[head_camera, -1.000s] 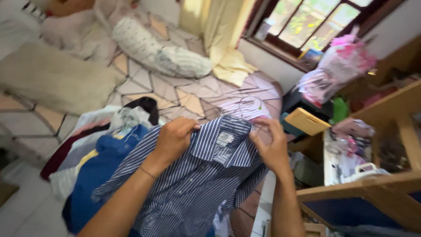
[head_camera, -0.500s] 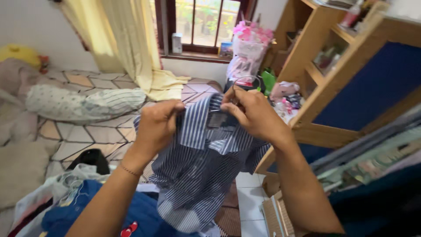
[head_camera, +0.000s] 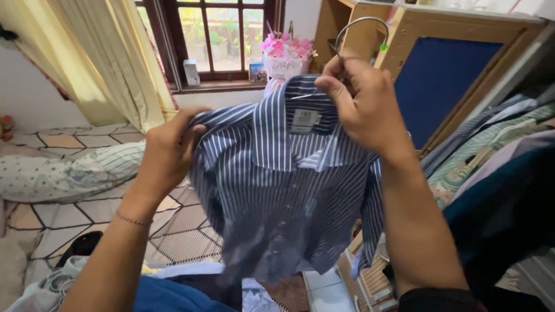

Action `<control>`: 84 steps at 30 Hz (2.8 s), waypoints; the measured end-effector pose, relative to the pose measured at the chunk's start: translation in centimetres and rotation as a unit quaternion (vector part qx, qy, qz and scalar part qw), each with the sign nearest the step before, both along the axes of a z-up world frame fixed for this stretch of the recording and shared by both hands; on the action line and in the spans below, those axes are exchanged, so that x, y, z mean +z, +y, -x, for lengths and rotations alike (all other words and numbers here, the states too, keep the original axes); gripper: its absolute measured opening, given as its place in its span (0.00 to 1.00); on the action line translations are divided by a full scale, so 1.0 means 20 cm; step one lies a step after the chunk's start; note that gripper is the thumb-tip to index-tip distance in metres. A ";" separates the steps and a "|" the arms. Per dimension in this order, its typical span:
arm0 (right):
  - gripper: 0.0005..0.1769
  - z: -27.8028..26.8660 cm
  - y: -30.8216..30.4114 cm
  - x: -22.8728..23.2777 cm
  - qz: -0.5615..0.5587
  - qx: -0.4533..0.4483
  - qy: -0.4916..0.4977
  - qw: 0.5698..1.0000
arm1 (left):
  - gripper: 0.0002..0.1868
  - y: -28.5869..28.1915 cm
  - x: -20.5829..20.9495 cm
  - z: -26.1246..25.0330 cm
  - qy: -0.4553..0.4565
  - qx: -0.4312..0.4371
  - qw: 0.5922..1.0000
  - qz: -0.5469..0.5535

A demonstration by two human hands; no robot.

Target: The person picks up various garments from a pile on the bed, places each on a hanger, and hangs them in a wardrobe. The items include shirts, t-shirts, and a hoodie, handled one at a time.

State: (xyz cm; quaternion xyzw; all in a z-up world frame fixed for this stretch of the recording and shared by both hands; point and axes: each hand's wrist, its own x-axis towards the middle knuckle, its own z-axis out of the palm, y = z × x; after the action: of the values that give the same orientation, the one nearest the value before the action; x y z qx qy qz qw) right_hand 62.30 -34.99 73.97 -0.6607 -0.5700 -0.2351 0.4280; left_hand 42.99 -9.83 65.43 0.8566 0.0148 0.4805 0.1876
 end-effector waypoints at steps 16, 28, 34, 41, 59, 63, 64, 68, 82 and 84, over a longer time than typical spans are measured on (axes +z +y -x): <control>0.07 0.00 -0.12 0.05 0.050 0.055 0.065 0.995 | 0.14 -0.25 0.12 -0.06 -0.042 0.021 0.969 -0.244; 0.30 -0.25 -0.35 -0.17 0.199 -0.059 0.058 0.977 | 0.09 -0.05 0.05 -0.01 0.015 0.111 0.978 -0.173; 0.22 -0.59 -0.47 -0.48 0.232 -0.107 0.358 0.898 | 0.10 0.09 0.06 -0.01 0.035 0.121 0.971 -0.204; 0.19 -0.92 -0.65 -0.86 0.285 0.058 0.348 0.891 | 0.13 0.21 0.06 -0.04 0.039 0.144 0.964 -0.219; 0.20 -0.37 -0.64 -0.52 -0.066 -0.271 -0.057 0.959 | 0.09 -0.10 0.08 -0.23 0.002 0.043 0.983 -0.177; 0.15 -0.18 -0.59 -0.40 -0.043 -0.220 -0.172 0.959 | 0.10 -0.36 0.09 -0.34 0.036 -0.015 0.987 -0.157; 0.12 -0.17 -0.61 -0.39 -0.030 -0.216 -0.173 0.960 | 0.11 -0.43 0.09 -0.36 0.046 -0.038 0.987 -0.149; 0.08 -0.20 -0.76 -0.46 -0.044 -0.241 0.025 0.969 | 0.09 -0.63 0.10 -0.43 0.096 -0.102 0.988 -0.066; 0.14 -0.51 -1.71 -0.76 -0.186 -0.512 0.058 0.836 | 0.10 -1.62 -0.19 -1.03 0.249 -0.497 0.816 0.159; 0.19 -0.53 -1.82 -0.82 -0.231 -0.526 0.106 0.811 | 0.11 -1.80 -0.26 -1.16 0.260 -0.501 0.799 0.208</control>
State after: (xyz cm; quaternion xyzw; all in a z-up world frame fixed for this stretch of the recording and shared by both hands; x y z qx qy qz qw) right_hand 72.84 -71.31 57.63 -0.7624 -0.0149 -0.4774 0.4365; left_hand 66.24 -45.93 60.29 0.7778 -0.2683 0.0637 0.5648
